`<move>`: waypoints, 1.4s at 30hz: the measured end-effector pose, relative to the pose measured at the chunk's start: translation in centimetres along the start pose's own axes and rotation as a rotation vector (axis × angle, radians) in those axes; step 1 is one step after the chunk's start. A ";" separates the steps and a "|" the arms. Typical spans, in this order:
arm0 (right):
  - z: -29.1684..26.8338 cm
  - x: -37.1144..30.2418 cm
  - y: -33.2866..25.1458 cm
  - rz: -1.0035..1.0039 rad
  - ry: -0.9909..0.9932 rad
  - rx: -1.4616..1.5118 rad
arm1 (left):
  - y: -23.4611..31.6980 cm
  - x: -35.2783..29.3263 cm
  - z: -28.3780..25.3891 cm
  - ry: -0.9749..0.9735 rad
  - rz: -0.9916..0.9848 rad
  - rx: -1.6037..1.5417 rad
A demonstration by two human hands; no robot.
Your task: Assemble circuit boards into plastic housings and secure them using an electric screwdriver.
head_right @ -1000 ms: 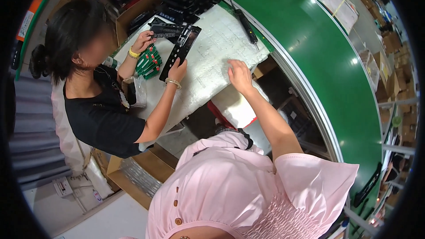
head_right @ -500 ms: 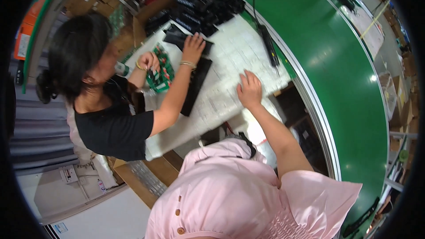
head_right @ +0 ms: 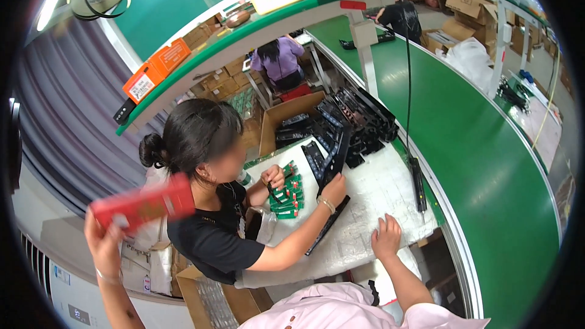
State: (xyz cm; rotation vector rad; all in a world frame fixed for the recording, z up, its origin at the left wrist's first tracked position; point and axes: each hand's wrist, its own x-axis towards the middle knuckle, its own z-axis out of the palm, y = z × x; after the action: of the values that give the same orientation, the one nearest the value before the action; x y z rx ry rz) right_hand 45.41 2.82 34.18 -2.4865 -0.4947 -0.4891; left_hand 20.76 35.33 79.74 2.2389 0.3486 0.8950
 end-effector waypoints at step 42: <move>0.0 1.1 1.4 0.248 0.104 0.224 | -6.7 48.4 41.3 0.052 -0.368 -0.889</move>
State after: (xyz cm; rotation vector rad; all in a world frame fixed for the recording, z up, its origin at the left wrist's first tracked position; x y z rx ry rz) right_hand 46.99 1.95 34.03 -2.2544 -0.1843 -0.4352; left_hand 84.29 42.12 77.81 1.2846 0.2924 0.7117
